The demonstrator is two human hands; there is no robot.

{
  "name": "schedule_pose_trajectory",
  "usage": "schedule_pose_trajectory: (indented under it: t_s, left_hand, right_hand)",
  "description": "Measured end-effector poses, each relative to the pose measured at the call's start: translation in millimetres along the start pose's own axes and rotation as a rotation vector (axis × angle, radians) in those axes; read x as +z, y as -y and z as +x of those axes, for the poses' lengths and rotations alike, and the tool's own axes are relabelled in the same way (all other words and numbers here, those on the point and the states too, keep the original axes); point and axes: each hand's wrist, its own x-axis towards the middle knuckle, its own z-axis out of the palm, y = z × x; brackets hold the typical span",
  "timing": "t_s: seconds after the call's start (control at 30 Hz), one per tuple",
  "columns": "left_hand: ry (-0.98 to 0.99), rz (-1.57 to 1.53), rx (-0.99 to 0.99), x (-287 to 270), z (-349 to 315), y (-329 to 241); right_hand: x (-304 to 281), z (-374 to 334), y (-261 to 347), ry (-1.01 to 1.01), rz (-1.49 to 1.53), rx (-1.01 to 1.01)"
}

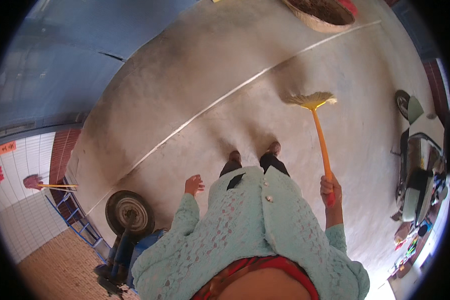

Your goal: The person sweeps a concrete floor with a yellow broom, moving around a parked blue three-wheeled vehicle and a scooter. They gather debris into a pile near a basket and continue sweeping different sections of the area.

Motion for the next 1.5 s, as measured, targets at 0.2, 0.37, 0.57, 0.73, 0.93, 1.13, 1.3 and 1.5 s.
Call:
schedule_pose_trajectory:
  t_s: [0.2,0.37,0.57,0.73,0.93,1.13,1.3,1.5]
  left_hand:
    - [0.026,0.098,-0.01,4.1,7.9,-11.5]
    - [0.069,0.138,-0.002,0.7,9.4,-15.7]
    - [0.043,0.143,0.062,-10.7,7.9,-35.0]
    - [0.016,0.202,0.011,-3.4,9.4,-43.0]
    - [0.093,0.254,-0.007,38.1,17.7,-65.6]
    - [0.111,0.203,0.068,48.5,15.4,-79.5]
    - [0.048,0.158,-0.038,18.6,24.0,-47.0]
    - [0.056,0.24,0.009,1.0,17.2,-30.9]
  right_hand:
    - [5.2,-61.8,-41.9,-0.045,-0.089,0.083]
    - [2.5,1.3,-56.8,0.061,-0.347,0.238]
    - [-5.7,82.0,-62.9,-0.005,-0.272,0.321]
    - [-63.7,23.4,-37.2,-0.049,0.011,0.188]
    - [-110.8,-85.8,2.2,-0.212,0.111,0.044]
    - [-46.5,-136.8,22.6,-0.526,-0.127,-0.124]
    - [-15.6,-136.9,8.0,-0.366,-0.125,-0.259]
    - [13.4,-56.5,11.6,-0.041,-0.02,-0.13]
